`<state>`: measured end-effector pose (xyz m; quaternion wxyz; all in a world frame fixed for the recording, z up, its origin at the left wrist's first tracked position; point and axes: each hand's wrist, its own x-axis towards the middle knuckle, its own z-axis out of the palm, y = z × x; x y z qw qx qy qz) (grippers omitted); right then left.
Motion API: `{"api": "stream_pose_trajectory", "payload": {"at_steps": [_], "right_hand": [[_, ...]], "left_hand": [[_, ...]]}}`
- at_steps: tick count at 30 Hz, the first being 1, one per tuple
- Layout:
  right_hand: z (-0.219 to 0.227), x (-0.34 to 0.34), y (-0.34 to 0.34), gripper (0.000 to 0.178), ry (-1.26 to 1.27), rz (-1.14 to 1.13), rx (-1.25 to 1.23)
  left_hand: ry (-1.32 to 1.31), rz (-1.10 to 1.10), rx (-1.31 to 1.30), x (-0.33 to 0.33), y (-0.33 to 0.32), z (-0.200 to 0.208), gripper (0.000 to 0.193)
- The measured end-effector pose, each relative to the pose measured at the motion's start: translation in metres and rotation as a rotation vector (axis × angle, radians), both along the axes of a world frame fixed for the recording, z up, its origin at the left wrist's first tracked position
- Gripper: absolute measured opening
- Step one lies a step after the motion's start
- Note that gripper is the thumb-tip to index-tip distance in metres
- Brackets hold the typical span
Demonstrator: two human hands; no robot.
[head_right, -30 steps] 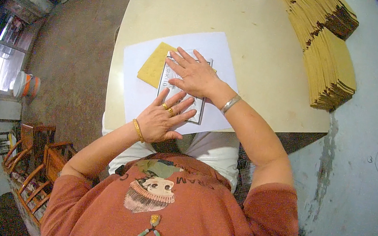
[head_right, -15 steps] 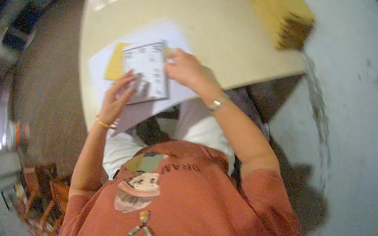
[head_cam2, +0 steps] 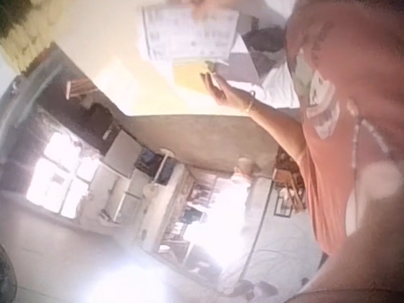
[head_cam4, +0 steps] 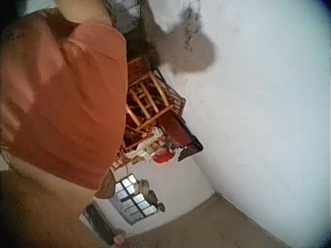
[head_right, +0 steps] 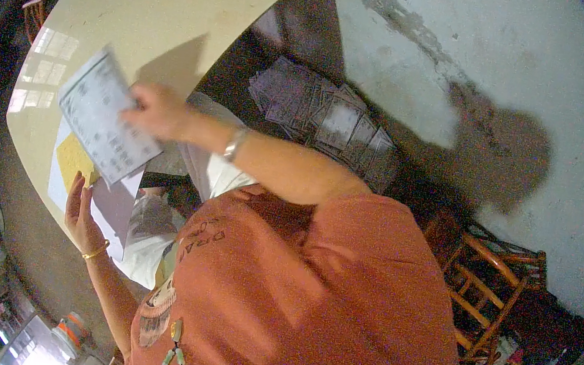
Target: The person is folding white envelopes and inserting textured yellow cards into them by hand.
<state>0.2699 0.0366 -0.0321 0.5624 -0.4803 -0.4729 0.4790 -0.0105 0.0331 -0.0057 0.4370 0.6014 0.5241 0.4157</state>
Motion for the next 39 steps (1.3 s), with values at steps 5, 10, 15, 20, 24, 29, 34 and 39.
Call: {"api": "stream_pose_trajectory", "payload": {"at_steps": [5,10,15,20,24,29,34,39], "right_hand": [[-0.055,0.126,-0.073,0.025,0.321,-0.134,-0.081],[-0.120,0.195,-0.164,0.033,0.522,-0.499,-0.287],[-0.187,0.228,-0.222,0.031,0.635,-0.756,-0.455],[-0.270,0.268,-0.288,0.033,0.385,-0.904,-0.950],[-0.298,0.267,-0.299,0.035,-0.515,-0.199,-1.257],[-0.139,0.207,-0.159,0.031,-0.109,0.316,-0.960],[0.041,0.130,-0.060,0.024,-0.170,0.488,-0.393],[0.061,0.023,0.023,0.028,-0.569,0.525,0.143]], "left_hand": [[0.065,0.001,-0.084,0.002,-0.001,0.001,0.025],[0.150,-0.052,-0.105,0.000,-0.001,0.000,0.026],[0.135,-0.103,-0.135,-0.017,0.004,-0.003,0.026],[0.141,-0.161,-0.136,-0.015,0.008,-0.004,0.026],[0.124,-0.148,-0.117,-0.017,0.006,-0.006,0.026],[0.242,-0.013,-0.153,-0.013,-0.009,0.005,0.020],[0.292,-0.021,-0.019,-0.006,-0.004,0.003,0.015],[0.152,0.102,-0.046,-0.018,-0.023,-0.010,0.014]]}}
